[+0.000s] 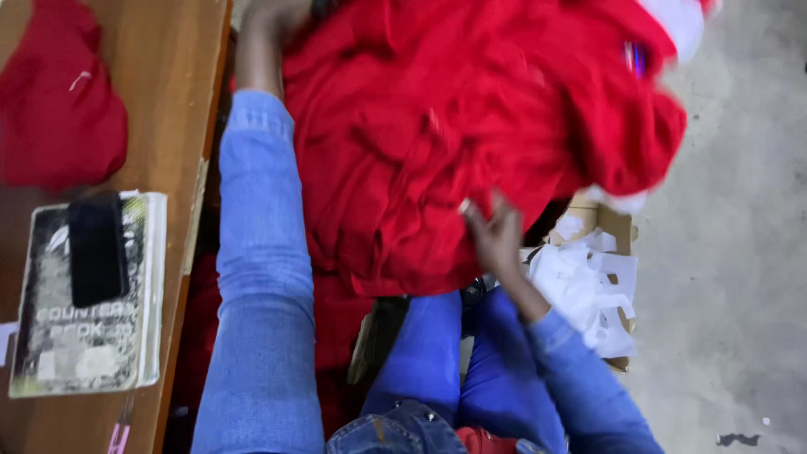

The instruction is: The person sits on the floor and uses scissors to cut white paper pieces from a pile of red fabric. They hold the paper in one hand and cut it into smaller pieces with the other, occasionally adjusting the fabric.

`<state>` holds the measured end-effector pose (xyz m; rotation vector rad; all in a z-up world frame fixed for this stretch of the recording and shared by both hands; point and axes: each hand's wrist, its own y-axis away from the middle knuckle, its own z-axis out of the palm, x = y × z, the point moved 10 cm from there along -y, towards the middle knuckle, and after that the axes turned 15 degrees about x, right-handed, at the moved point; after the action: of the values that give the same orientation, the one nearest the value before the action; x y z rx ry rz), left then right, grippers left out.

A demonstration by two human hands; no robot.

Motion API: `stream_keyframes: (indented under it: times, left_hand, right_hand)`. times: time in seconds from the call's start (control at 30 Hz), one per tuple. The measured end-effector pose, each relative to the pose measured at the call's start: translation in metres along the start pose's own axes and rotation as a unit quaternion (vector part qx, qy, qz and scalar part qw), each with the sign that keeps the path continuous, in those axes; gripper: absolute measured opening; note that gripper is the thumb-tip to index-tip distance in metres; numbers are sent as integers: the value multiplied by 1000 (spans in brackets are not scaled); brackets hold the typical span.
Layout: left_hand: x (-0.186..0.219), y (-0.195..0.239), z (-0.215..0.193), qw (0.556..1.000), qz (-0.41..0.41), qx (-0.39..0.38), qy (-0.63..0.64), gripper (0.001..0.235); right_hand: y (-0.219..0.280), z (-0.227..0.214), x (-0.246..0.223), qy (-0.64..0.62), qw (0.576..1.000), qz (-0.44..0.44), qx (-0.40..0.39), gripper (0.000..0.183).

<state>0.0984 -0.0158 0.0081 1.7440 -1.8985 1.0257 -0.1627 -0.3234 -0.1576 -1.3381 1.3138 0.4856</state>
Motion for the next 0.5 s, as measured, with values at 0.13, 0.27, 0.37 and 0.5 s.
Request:
stream_keyframes:
  times: [0.13,0.27,0.37,0.5]
  left_hand:
    - [38,83,6,998,19,-62,15,35]
    - [88,184,27,996,77,-45,-3,50]
    - [120,247,34,989,142,35,-28,61]
    - [118,278,45,994,87,11,-66,61]
  right_hand:
    - [132,39,65,48,993,79,-66,53]
    - [205,49,102,112,976,86,-164,55]
    - [239,42,103,125,959,60,-247,48]
    - [267,26,100,138,936,33,-323,41]
